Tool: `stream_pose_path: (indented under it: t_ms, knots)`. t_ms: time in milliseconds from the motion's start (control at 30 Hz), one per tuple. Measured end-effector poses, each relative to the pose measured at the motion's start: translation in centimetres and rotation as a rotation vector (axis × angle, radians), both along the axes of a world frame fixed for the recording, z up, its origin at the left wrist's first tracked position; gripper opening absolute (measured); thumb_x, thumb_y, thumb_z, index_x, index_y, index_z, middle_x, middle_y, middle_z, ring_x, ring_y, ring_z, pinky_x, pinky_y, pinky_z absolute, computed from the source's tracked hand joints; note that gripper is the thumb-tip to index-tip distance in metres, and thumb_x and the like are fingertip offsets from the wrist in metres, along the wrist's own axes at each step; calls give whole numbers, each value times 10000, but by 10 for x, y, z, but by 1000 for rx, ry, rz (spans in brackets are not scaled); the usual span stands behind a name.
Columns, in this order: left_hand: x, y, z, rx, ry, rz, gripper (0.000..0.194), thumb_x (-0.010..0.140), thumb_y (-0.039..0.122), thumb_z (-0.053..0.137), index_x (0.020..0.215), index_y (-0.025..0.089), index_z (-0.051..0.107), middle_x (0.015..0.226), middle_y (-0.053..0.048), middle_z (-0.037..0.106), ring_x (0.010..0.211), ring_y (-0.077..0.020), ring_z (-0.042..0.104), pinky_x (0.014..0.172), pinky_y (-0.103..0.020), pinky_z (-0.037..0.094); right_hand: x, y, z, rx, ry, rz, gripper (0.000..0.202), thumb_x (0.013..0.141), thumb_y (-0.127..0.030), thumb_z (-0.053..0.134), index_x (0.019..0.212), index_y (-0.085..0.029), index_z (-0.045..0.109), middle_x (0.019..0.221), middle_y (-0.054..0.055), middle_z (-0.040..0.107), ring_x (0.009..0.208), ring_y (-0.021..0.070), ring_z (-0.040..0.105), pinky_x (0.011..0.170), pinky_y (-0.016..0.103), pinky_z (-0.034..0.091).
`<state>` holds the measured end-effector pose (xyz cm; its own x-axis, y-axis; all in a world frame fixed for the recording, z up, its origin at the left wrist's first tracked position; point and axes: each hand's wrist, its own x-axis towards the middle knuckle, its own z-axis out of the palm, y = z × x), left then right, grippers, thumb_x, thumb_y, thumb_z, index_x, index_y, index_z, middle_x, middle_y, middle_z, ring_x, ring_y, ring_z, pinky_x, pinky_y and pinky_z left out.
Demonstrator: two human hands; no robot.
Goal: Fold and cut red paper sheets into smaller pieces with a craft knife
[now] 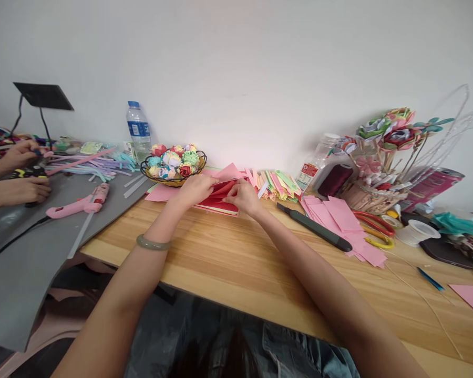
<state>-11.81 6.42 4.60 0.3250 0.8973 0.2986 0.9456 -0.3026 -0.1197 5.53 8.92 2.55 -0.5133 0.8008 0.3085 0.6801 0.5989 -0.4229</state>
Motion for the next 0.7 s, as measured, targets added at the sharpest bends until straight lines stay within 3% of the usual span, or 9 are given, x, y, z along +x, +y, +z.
stream_pose_path:
  t_ms: [100, 200, 367, 533, 700]
  knots:
    - [-2, 1, 0, -2, -41, -37, 269, 819, 160, 408, 928, 196, 652, 892, -60, 677, 805, -197, 609, 663, -244, 422, 0, 6, 8, -98, -19, 28, 203, 798, -318, 591, 795, -127, 659, 807, 29, 627, 724, 141, 591, 648, 269, 475]
    - [-5, 3, 3, -14, -72, -45, 243, 816, 171, 421, 879, 184, 655, 868, -64, 677, 778, -196, 607, 630, -240, 406, 1, 11, 16, -141, -38, 61, 258, 845, -357, 540, 948, -129, 604, 897, 23, 626, 738, 127, 593, 640, 292, 498]
    - [-7, 6, 8, 2, -51, -47, 260, 825, 174, 411, 910, 178, 656, 896, -80, 663, 806, -204, 611, 636, -241, 404, 3, 11, 24, -15, -28, 127, 178, 829, -234, 527, 819, -118, 662, 859, 45, 653, 772, 133, 594, 699, 253, 447]
    - [-13, -1, 0, -62, 84, -34, 262, 799, 219, 476, 1014, 228, 626, 1018, -57, 607, 882, -200, 600, 674, -234, 428, 12, 5, 11, 121, -116, 284, 224, 765, -114, 552, 934, -191, 679, 1095, 51, 606, 939, 147, 567, 778, 248, 405]
    - [-19, -11, -15, -84, 163, -138, 423, 821, 104, 409, 1194, 279, 506, 1118, -51, 581, 988, -199, 568, 694, -229, 433, 14, 0, 0, 188, -249, 276, 288, 855, -126, 418, 932, -184, 689, 1037, 96, 624, 865, 165, 595, 716, 271, 406]
